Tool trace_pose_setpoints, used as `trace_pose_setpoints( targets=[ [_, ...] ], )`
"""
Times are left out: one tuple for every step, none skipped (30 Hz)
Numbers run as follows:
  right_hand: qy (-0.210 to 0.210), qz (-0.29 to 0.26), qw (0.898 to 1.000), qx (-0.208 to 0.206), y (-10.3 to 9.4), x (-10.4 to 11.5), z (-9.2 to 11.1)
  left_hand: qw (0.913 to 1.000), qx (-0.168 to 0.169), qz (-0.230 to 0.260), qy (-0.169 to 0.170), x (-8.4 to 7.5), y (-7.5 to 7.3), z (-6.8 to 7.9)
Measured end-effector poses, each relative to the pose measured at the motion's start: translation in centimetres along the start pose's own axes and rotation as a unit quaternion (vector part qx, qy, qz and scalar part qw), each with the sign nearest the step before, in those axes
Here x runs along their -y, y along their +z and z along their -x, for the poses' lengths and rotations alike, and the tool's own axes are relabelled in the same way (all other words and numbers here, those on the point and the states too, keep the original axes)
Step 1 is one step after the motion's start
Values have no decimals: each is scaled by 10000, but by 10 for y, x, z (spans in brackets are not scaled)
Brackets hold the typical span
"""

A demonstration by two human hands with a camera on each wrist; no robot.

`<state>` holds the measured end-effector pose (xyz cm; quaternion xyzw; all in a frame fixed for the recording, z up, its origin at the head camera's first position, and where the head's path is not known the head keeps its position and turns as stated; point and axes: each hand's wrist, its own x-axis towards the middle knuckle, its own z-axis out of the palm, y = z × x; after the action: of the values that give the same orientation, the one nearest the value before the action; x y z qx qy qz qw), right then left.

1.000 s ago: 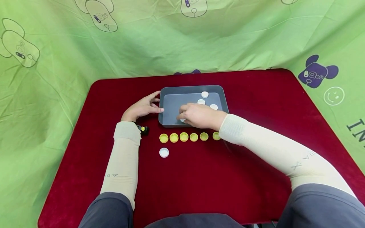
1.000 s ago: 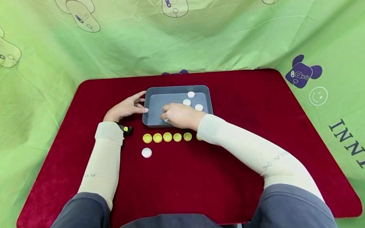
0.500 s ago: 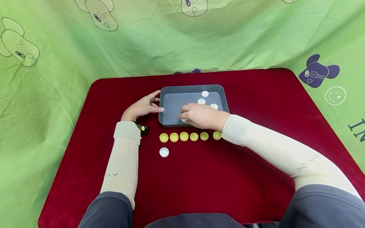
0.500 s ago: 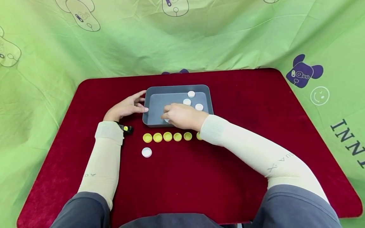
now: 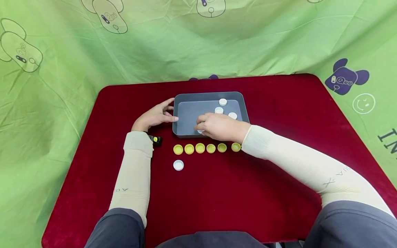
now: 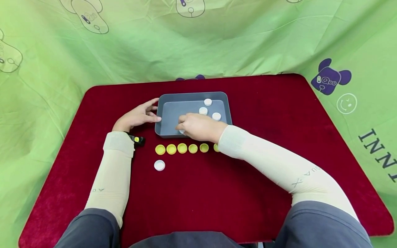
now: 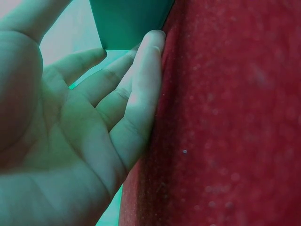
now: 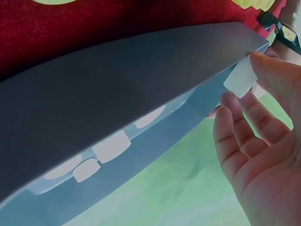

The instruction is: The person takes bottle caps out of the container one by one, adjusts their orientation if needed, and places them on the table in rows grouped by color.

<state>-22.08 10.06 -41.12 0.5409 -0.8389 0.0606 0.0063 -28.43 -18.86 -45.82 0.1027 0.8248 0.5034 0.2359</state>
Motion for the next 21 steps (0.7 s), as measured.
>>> trace_pose_setpoints(
  targets=[
    [-8, 3, 10000, -1, 0, 0, 0, 10000, -35, -3, 27, 2, 0, 0],
    [-20, 2, 10000, -3, 0, 0, 1, 10000, -57, -10, 56, 2, 1, 0],
    [-34, 2, 10000, -13, 0, 0, 1, 9999, -71, -28, 74, 3, 1, 0],
    [-48, 3, 10000, -25, 0, 0, 1, 9999, -81, -32, 86, 3, 1, 0],
    [-67, 6, 10000, -44, 0, 1, 2, 9999, -93, -26, 97, 3, 1, 0],
    [-84, 7, 9999, -66, 0, 1, 2, 9999, -88, -29, 104, 3, 1, 0],
    [-96, 2, 9999, -93, 0, 1, 3, 9999, -92, -16, 94, 3, 1, 0],
    [-105, 2, 9999, -120, 0, 1, 3, 9999, -87, -13, 85, 3, 1, 0],
    [-107, 4, 9998, -152, 0, 1, 3, 9999, -76, -15, 76, 2, 1, 0],
    [-110, 3, 9998, -176, 0, 1, 4, 10000, -65, -14, 63, 2, 1, 1],
    [-117, 4, 9997, -194, 0, 1, 4, 10000, -46, -4, 45, 0, 2, 1],
    [-120, 5, 9997, -209, 0, 1, 4, 10000, -22, 4, 24, -2, 2, 2],
    [-129, -7, 9997, -221, 0, 2, 5, 10000, -7, 30, -2, -4, 2, 4],
    [-137, -15, 9996, -229, 0, 2, 5, 10000, 23, 40, -17, -7, 2, 5],
    [-148, -27, 9996, -238, 0, 2, 5, 10000, 58, 38, -23, -11, 2, 7],
    [-169, -41, 9996, -244, 0, 3, 5, 10000, 81, 43, -38, -14, 2, 9],
    [-188, -44, 9995, -246, 0, 3, 5, 9999, 107, 36, -46, -18, 2, 11],
    [-203, -51, 9995, -246, 0, 4, 5, 9999, 127, 23, -57, -21, 2, 13],
    [-217, -50, 9995, -243, 1, 4, 5, 9999, 143, 15, -61, -24, 2, 14],
    [-224, -40, 9995, -237, 1, 5, 5, 9999, 153, -1, -66, -25, 2, 15],
    [-236, -19, 9995, -225, 1, 6, 5, 9999, 155, 7, -73, -24, 2, 14]
  ],
)
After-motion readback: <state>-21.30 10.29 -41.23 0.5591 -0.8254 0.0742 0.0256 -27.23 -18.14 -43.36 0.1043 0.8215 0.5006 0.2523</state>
